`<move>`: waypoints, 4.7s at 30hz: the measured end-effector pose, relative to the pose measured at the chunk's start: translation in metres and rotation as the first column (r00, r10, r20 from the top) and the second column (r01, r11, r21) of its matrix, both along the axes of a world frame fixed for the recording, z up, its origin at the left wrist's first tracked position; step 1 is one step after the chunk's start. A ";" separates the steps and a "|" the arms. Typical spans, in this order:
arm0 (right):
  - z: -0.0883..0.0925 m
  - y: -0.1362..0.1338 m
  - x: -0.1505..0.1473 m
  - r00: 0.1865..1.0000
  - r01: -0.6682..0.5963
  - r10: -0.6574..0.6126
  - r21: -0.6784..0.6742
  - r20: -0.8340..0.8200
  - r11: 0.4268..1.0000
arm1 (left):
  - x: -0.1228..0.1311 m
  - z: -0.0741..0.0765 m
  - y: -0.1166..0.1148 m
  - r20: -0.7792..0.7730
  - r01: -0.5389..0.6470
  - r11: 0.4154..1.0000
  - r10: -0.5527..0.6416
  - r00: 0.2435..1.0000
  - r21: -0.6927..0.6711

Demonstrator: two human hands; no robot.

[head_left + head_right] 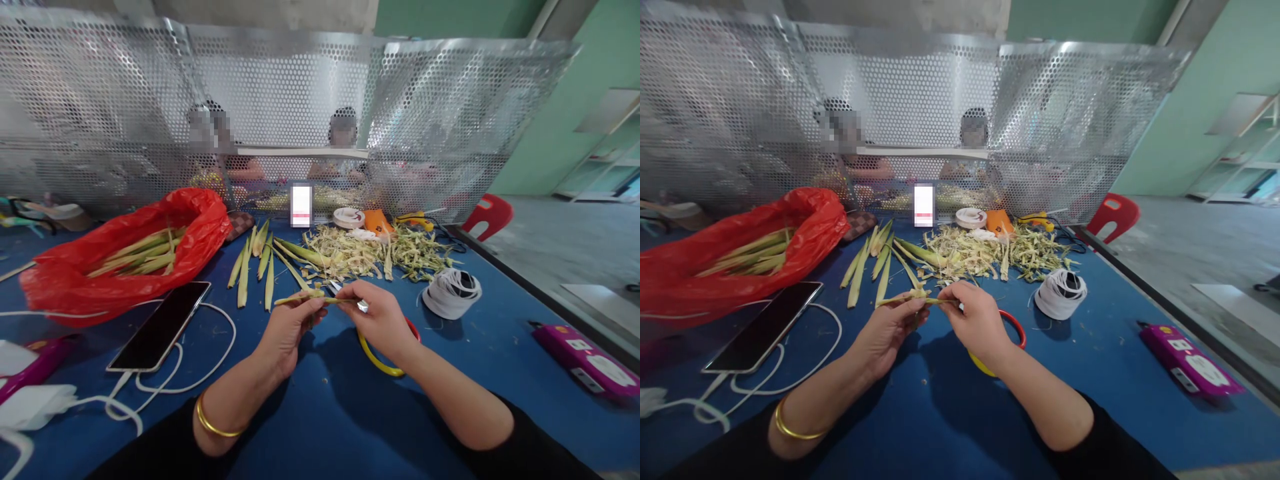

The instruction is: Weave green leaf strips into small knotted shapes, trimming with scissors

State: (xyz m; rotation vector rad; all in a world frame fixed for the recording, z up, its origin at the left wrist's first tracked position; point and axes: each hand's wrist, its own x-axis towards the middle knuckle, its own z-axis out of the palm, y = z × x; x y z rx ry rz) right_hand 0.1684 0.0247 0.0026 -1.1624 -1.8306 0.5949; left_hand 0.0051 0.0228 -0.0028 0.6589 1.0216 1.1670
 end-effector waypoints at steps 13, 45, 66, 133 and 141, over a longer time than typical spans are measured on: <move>0.004 -0.001 -0.008 0.915 -0.190 -0.036 -0.509 -0.401 0.839 | 0.000 0.000 -0.003 -0.084 0.035 0.998 -0.030 0.996 0.055; -0.022 -0.029 0.050 0.576 0.203 -0.049 -0.085 0.816 0.975 | -0.010 -0.001 0.012 0.152 -0.113 0.991 0.121 0.981 -0.065; -0.011 -0.066 0.049 0.998 -0.038 0.003 -0.586 -0.062 0.809 | -0.014 0.003 0.013 0.185 -0.163 0.986 0.167 0.968 -0.038; -0.030 -0.065 0.029 0.999 0.041 -0.033 -0.403 0.027 0.914 | -0.006 -0.001 0.007 0.014 -0.072 0.997 0.073 0.997 -0.029; -0.033 -0.065 0.031 0.997 0.062 -0.037 -0.377 0.074 0.924 | -0.007 -0.004 0.009 0.013 -0.043 0.999 0.043 0.999 -0.006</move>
